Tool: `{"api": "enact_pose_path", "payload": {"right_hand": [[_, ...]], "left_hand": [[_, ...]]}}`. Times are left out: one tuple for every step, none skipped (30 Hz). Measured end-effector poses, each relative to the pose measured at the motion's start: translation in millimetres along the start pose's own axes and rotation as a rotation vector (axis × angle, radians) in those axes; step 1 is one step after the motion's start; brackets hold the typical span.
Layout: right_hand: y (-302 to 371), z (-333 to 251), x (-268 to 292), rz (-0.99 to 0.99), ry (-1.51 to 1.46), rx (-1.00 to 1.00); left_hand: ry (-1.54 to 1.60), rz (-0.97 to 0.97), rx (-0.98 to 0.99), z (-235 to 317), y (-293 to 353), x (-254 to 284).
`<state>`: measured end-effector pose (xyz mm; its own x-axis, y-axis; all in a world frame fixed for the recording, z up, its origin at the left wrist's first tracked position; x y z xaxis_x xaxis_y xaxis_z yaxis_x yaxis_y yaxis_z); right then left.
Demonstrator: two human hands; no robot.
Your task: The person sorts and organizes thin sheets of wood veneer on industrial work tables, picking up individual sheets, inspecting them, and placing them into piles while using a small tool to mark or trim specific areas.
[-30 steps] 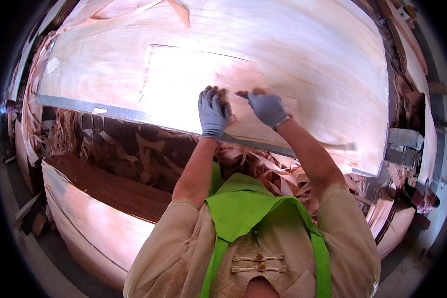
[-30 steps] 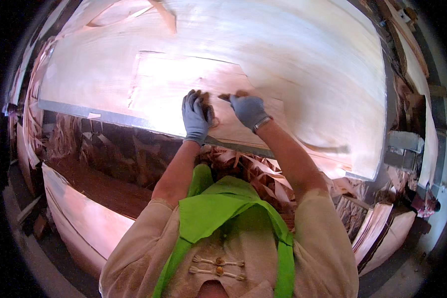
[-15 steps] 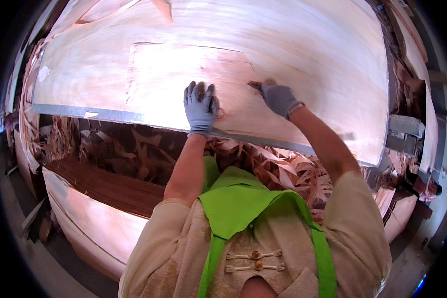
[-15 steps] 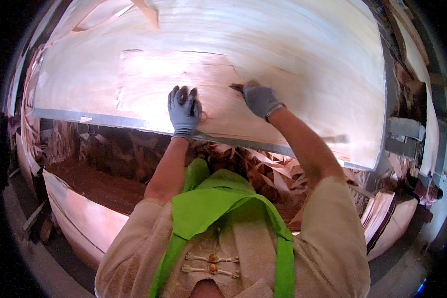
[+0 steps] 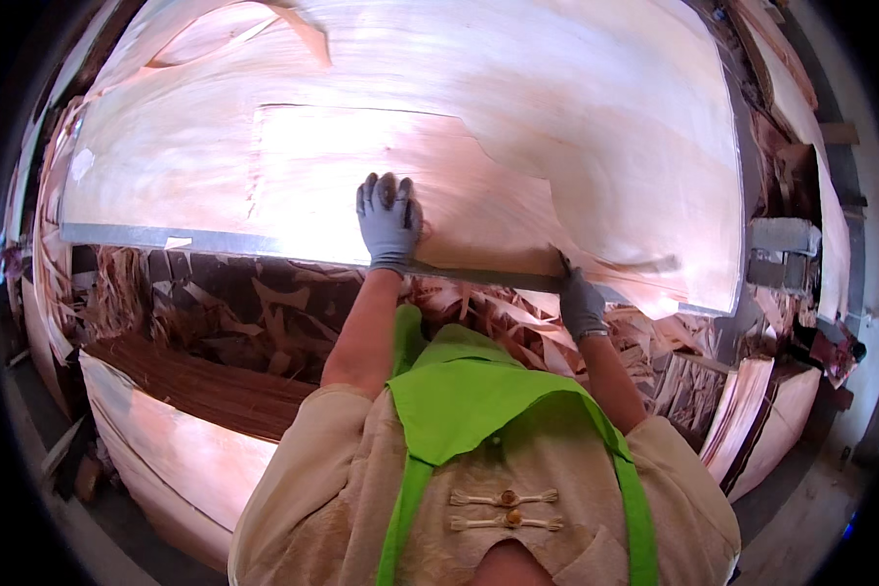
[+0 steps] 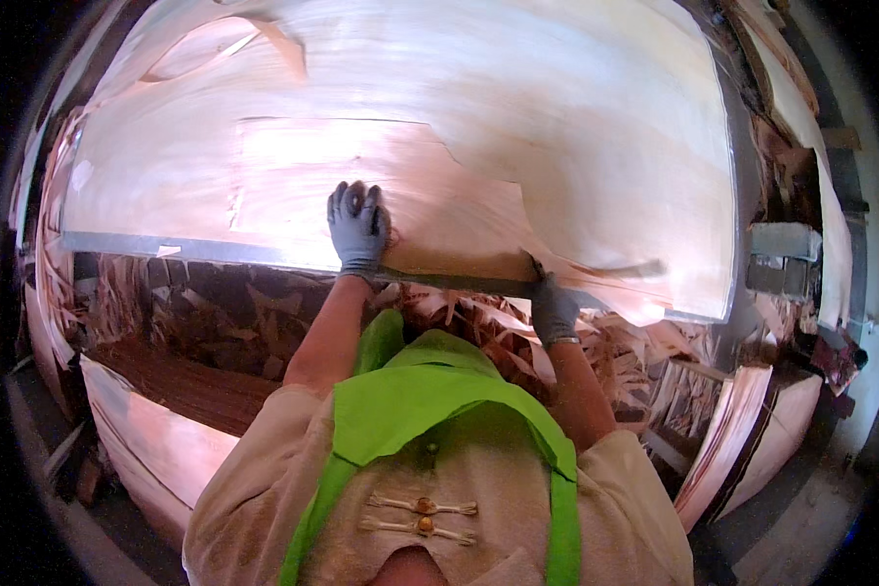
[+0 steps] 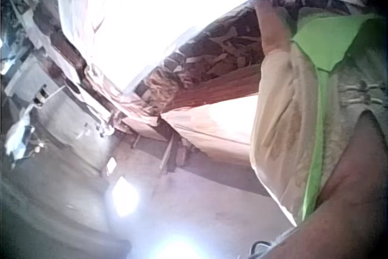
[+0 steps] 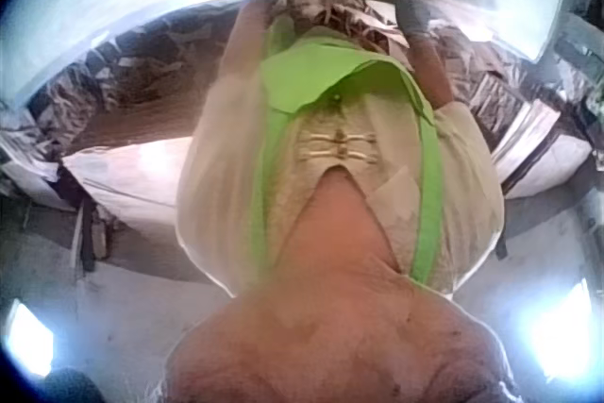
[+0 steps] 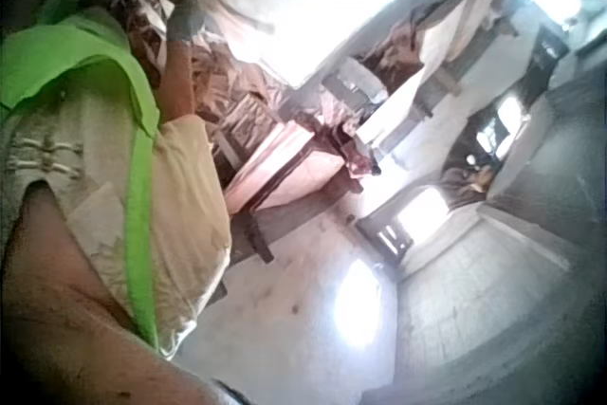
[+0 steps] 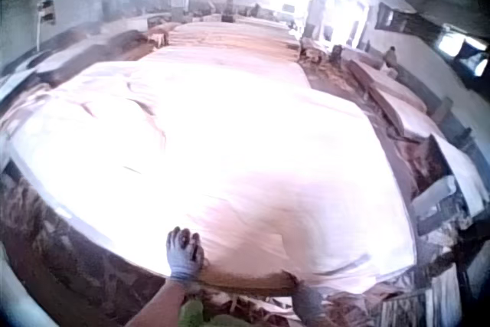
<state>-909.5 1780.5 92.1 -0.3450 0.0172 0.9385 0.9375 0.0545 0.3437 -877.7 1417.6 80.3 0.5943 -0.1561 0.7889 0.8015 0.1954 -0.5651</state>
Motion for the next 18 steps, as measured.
{"api": "enact_pose_path", "payload": {"right_hand": [[3.6, 5.6, -3.3, 0.007, 0.014, 0.012], [7.7, 5.3, 0.5, 0.002, 0.011, -0.004], [11.0, 4.1, 5.6, -0.003, 0.008, -0.019], [12.1, -0.3, 11.3, -0.003, 0.000, -0.037], [17.0, -11.1, 17.6, -0.020, -0.061, -0.063], [10.8, -34.5, 23.4, 0.023, -0.094, 0.032], [10.7, -67.6, 29.0, 0.047, -0.133, 0.107], [12.2, -118.8, 54.5, -0.068, -0.140, 0.155], [-1.5, -144.3, 40.6, -0.108, -0.098, 0.257], [-11.7, -175.9, 31.8, -0.110, -0.088, 0.290], [-19.4, -205.4, 24.5, -0.112, -0.082, 0.322], [-25.1, -228.6, 21.1, -0.072, -0.113, 0.353], [-28.6, -246.7, 18.6, -0.037, -0.144, 0.382], [-33.2, -260.7, 19.9, -0.046, -0.130, 0.377], [-38.3, -272.2, 22.6, -0.055, -0.117, 0.371], [-41.7, -279.1, 22.4, -0.066, -0.099, 0.364], [-42.4, -282.8, 22.1, -0.036, -0.036, 0.339], [-45.1, -284.6, 23.5, -0.040, -0.053, 0.353]], "left_hand": [[0.002, 0.004, -0.001, 0.7, -0.9, 1.2], [0.004, 0.008, -0.001, 0.3, -3.1, 3.5], [0.006, -0.028, 0.005, 0.0, -4.0, 5.9], [0.029, -0.028, -0.006, 1.0, -5.9, 8.8], [0.037, -0.060, 0.000, 0.8, -6.0, 8.9], [0.045, -0.091, 0.006, -0.6, -7.0, 8.8], [0.050, -0.116, 0.013, -0.2, -1.2, 8.1], [0.046, -0.132, 0.027, -4.1, 2.0, 8.6], [0.051, -0.134, 0.028, -2.9, -2.8, 8.0], [0.059, -0.119, 0.049, -1.9, -4.0, 6.9], [0.066, -0.106, 0.066, -1.1, -3.9, 5.3], [0.068, -0.093, 0.081, -2.4, -5.5, 5.1], [0.048, -0.116, 0.088, -2.7, -5.9, 5.3], [0.029, -0.139, 0.097, -2.1, -5.3, 4.9], [0.011, -0.163, 0.104, -2.5, -5.1, 4.7], [-0.029, -0.200, 0.095, -1.7, -4.9, 4.7], [-0.067, -0.236, 0.084, -0.8, -5.7, 4.2], [-0.105, -0.273, 0.070, 0.5, -7.0, 3.3]]}}
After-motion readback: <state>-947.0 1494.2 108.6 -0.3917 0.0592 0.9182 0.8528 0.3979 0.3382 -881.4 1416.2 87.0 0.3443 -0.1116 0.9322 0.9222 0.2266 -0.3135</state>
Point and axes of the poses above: each hand's wrist, its own y-axis away from the middle knuckle, its own x-axis out of the back of the hand, z = x × y, the point moved 2 cm from there along -y, towards the middle knuckle, and after that the axes turned 7 degrees about -x, right-handed, at the moved point
